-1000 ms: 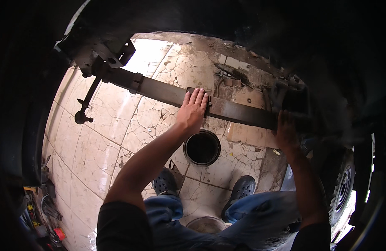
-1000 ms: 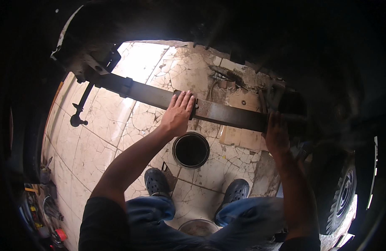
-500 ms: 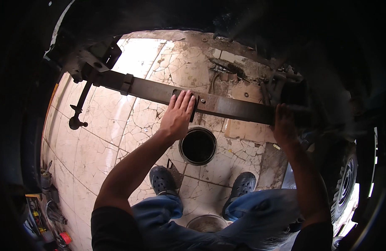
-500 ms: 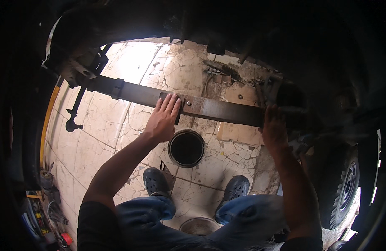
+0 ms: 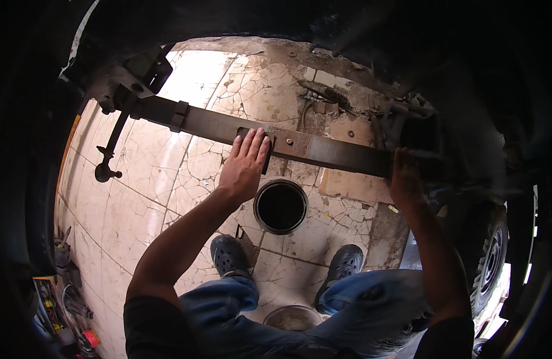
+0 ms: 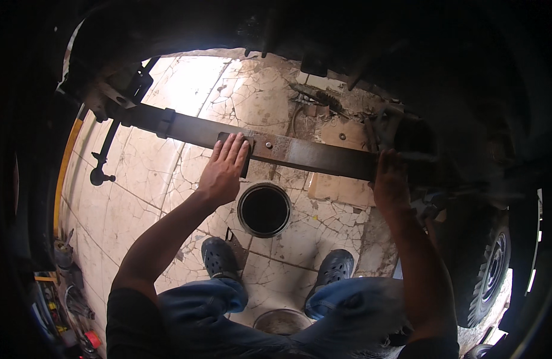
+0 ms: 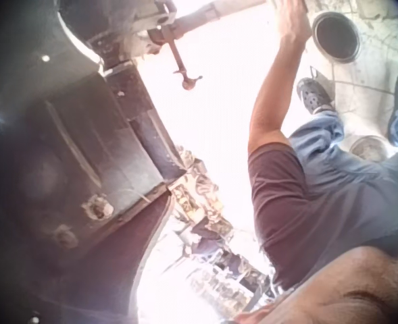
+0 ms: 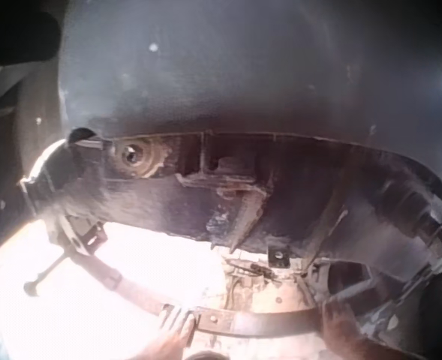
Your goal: The person scrubs a metal bar on the underside of a vehicle using a small rectangular pad. The person repeatedly rubs the pad along the surface of the bar while standing in a service pit.
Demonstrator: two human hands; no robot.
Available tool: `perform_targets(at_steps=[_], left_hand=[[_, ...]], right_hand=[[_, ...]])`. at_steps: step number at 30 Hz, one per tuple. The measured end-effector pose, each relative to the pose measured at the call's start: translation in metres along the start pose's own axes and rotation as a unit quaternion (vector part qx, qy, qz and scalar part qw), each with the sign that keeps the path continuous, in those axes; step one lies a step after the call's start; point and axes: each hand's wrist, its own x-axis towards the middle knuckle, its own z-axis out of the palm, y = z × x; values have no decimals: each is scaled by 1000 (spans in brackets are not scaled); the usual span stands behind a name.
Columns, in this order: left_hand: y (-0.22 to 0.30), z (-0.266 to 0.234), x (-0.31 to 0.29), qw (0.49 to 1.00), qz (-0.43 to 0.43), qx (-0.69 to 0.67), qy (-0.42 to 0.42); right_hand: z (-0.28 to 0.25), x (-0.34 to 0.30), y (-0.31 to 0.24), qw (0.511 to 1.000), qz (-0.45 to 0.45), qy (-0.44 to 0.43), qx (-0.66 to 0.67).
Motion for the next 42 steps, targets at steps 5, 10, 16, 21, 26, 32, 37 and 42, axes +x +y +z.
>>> perform_targets(at_steps=[5,10,16,21,26,32,37,42], left_hand=[[-12,-9,19,999,-47,-15,-23],[13,-16,33,996,-38,36,-70],[18,9,32,1000,-9,5,10],[26,-2,48,999,-24,-19,-14],[21,2,15,1000,10,16,-7],[16,-1,50,1000,-20,-24,-5],[13,2,15,998,22,-51,20],[11,0,26,1000,11,-22,8]], right_hand=[[-11,2,-9,1000,-3,-11,13],[-5,3,-3,1000,0,-8,20],[-5,5,-10,1000,12,-7,-6],[-2,4,-4,1000,11,-16,-3],[-3,2,-4,1000,7,-10,-2],[-10,5,-8,1000,0,-25,9],[-10,3,1,999,-15,-31,11],[-9,1,-5,1000,-21,-6,-6]])
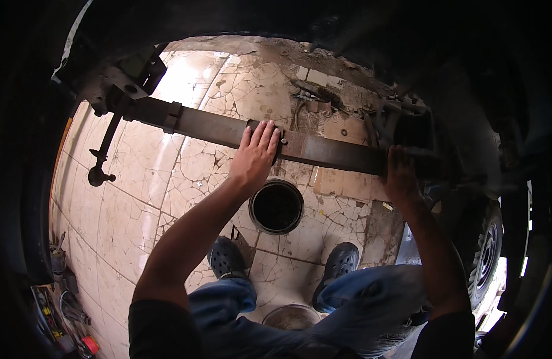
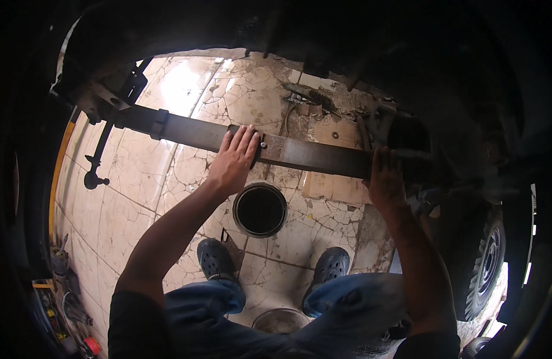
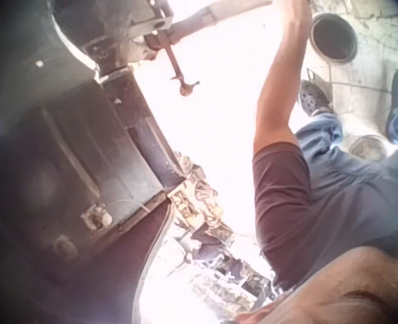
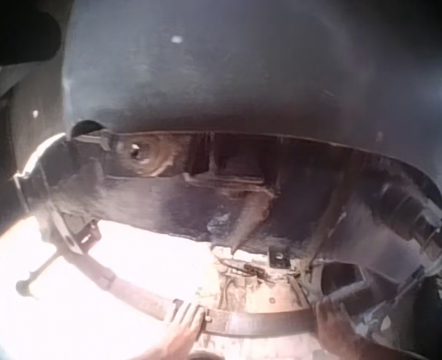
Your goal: The person scrubs a metal bar on the underside of a vehicle using a small rectangular pad. The person repeatedly rubs the pad along the surface of the bar while standing in a service pit.
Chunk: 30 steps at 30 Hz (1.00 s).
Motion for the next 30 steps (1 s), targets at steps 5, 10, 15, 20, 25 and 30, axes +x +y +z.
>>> perform_targets(at_steps=[5,10,15,20,25,30], left_hand=[[6,2,19,999,-26,16,-15],[6,-7,-24,999,11,15,-41],[1,-3,3,999,-12,30,-5],[11,-8,19,999,-23,3,-28],[2,-2,-8,1000,15,15,-14],[4,-7,17,1000,-16,4,-18]], right_hand=[[1,0,4,1000,-9,12,1],[7,-2,7,1000,1,25,-14],[7,3,3,999,-9,29,-13],[15,1,7,1000,0,22,-11],[6,-1,0,1000,7,19,2],[3,1,1,1000,-6,20,-15]])
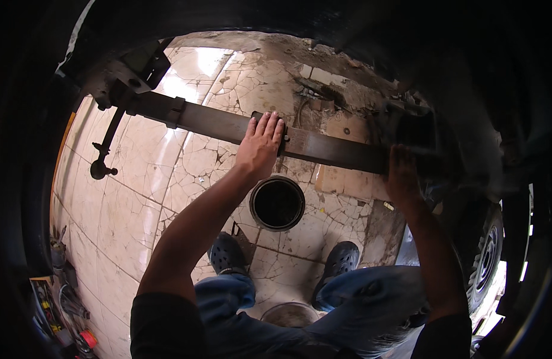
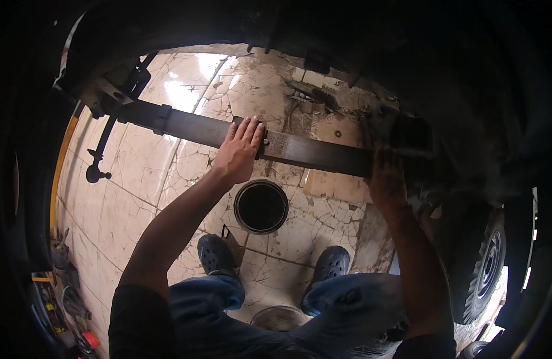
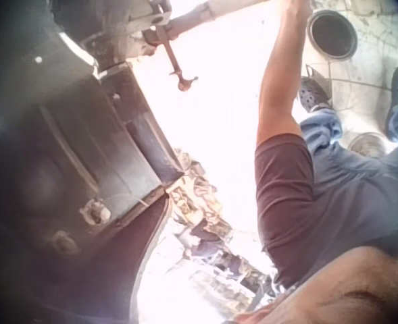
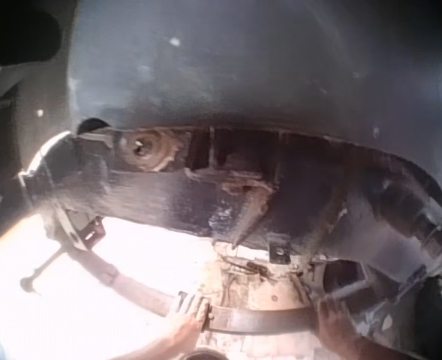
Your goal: The person scrubs a metal bar on the underside of a vehicle using a small rectangular pad. The person repeatedly rubs the pad along the surface of the bar while standing in a service pit.
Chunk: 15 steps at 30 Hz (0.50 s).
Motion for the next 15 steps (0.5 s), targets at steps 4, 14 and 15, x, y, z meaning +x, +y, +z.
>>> perform_targets(at_steps=[4,14,15], left_hand=[[1,4,-17,1000,17,-20,13],[-1,3,-9,1000,-1,-13,6],[3,2,-12,1000,2,-15,4]], right_hand=[[-2,-1,1,1000,13,-5,7],[1,2,-1,999,19,-34,22],[2,1,0,999,21,-36,21]])
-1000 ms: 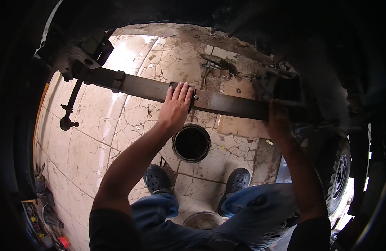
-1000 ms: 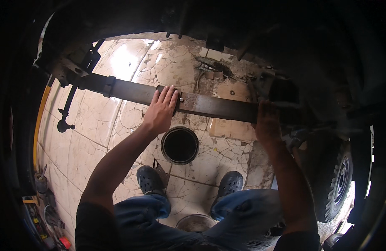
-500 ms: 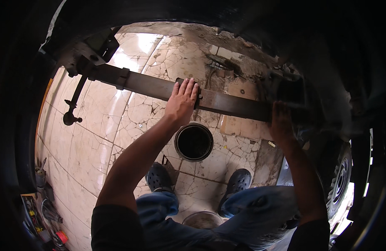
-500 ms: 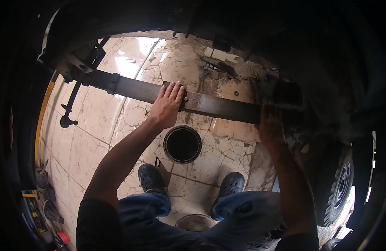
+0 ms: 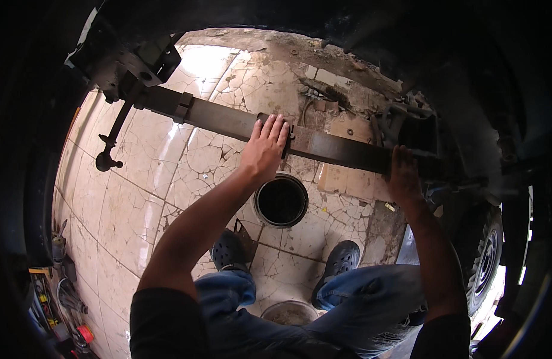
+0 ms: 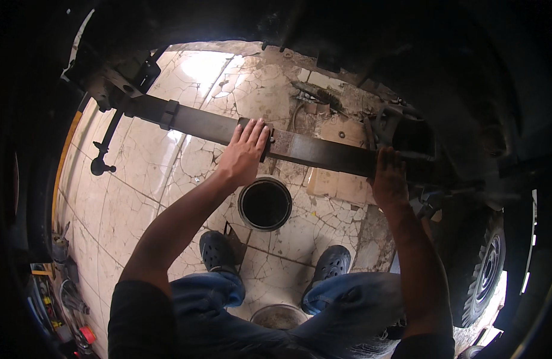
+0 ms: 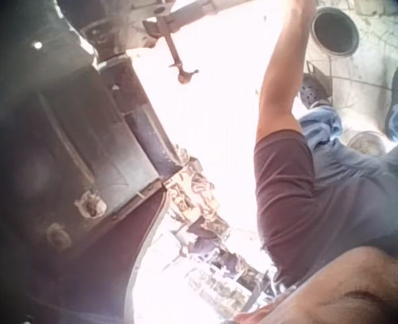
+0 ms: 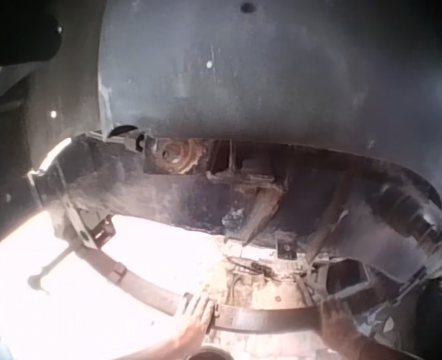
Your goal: The person scrubs a metal bar on the underside of a vehicle using a small rectangular pad. The person repeatedly rubs the pad along the surface of the bar while standing in a service pit.
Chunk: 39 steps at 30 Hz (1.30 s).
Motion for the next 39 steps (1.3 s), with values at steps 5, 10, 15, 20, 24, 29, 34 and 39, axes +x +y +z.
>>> perform_targets(at_steps=[5,10,15,20,24,29,34,39], left_hand=[[2,2,-16,1000,22,-10,-5],[-3,-4,11,1000,1,-4,-15],[0,4,-8,999,26,-22,13],[-3,0,-14,999,29,-16,-2],[-5,-3,13,1000,0,-20,-10],[0,5,-7,999,16,-29,13],[-2,-3,-12,999,23,-22,-12],[-6,5,12,1000,-6,-14,9]], right_hand=[[-2,-2,0,1000,10,-4,11],[-3,1,-3,1000,9,-4,18],[4,0,4,1000,-4,17,8],[1,-1,-2,1000,0,15,13],[-4,0,-5,1000,1,7,10],[6,0,3,999,-18,37,-6],[6,1,4,998,-36,57,-18],[-6,1,-3,1000,-8,11,7]])
